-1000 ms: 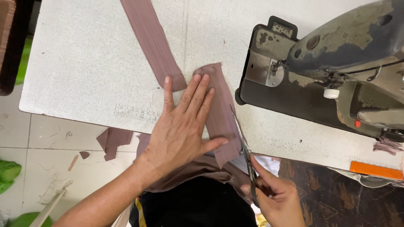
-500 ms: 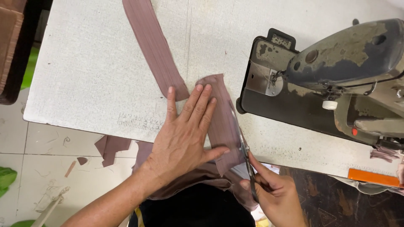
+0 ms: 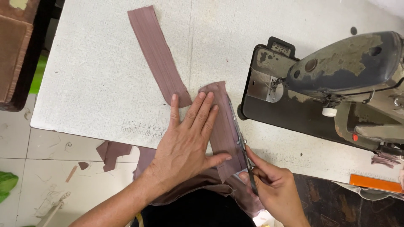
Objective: Cutting strips of fabric from a larger piece using scissors and aligning them on a sewing table.
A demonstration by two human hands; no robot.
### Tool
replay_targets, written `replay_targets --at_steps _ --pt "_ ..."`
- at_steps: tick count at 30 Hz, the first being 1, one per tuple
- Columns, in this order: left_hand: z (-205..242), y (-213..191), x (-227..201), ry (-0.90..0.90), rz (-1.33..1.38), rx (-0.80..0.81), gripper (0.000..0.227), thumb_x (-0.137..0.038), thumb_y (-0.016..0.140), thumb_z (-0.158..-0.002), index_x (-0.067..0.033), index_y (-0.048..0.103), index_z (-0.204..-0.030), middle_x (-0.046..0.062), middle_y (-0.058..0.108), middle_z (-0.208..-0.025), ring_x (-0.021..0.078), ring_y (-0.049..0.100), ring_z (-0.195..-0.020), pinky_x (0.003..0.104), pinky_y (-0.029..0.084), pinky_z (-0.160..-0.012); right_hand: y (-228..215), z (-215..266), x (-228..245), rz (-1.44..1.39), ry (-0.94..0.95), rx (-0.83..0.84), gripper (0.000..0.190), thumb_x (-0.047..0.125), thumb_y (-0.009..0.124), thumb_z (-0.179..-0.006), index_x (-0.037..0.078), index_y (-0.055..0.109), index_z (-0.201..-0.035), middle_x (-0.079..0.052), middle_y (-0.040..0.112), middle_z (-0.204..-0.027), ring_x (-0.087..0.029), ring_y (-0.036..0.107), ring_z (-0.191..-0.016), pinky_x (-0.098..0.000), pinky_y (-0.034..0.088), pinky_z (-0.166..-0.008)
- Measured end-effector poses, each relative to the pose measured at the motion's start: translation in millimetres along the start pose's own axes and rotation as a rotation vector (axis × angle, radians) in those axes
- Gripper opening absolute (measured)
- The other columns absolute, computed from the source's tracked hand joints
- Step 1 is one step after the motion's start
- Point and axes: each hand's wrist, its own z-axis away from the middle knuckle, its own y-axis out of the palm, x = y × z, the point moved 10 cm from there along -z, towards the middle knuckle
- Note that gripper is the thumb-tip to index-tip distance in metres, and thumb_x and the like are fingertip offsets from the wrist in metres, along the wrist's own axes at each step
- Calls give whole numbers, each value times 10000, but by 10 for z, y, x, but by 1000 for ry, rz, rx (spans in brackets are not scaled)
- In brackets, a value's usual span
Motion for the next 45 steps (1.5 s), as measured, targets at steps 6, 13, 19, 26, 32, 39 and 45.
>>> replay_targets --at_steps 6,13,19,26,32,39,45 --pt "-6 43 1 0 -6 30 1115 -928 286 -866 -74 445 -1565 180 295 -1686 322 217 -1581 671 124 -1238 67 -118 253 11 -75 2 677 137 817 -796 117 649 -1451 3 537 -551 -74 495 -540 -239 441 -593" --pt "0 15 4 7 -3 19 1104 -919 264 -884 -67 451 -1562 188 303 -1681 330 224 -1578 668 131 -1240 78 -151 185 -93 7 -1 672 79 800 -795 117 642 -1448 -34 539 -531 -124 429 -531 -275 458 -496" --pt "7 34 -6 16 31 22 1104 -909 291 -874 -55 447 -1556 193 296 -1680 338 223 -1577 663 130 -1242 125 -246 315 -54 -77 26 692 188 807 -789 102 631 -1453 -24 530 -525 -110 467 -501 -261 486 -575" --pt "7 16 2 15 62 15 1071 -894 274 -886 -59 492 -1522 188 333 -1666 324 233 -1573 680 128 -1233 140 -278 338 -17 -116 51 598 124 747 -863 137 629 -1449 -14 548 -501 -91 426 -489 -248 476 -625" --pt "-273 -311 321 -85 256 -258 579 -484 631 -972 -24 616 -1322 160 554 -1396 320 481 -1316 626 182 -1196 89 -184 215 -92 -49 21 627 192 746 -850 93 626 -1458 -61 590 -504 -91 433 -456 -238 405 -532" --pt "-655 257 479 -174 297 -187 171 -270 777 -820 -160 656 -769 21 594 -889 306 539 -923 503 322 -890 -182 170 -612 -392 120 -80 133 4 777 -873 -11 650 -909 -181 643 -649 -231 585 -476 -288 355 -349" --pt "-522 -63 121 -386 1210 151 173 -236 711 -926 -125 787 -1035 -9 808 -962 79 688 -887 231 509 -751 -219 347 -1322 -403 129 39 350 40 878 -813 22 575 -639 -144 559 -444 -187 432 -375 -304 243 -393"
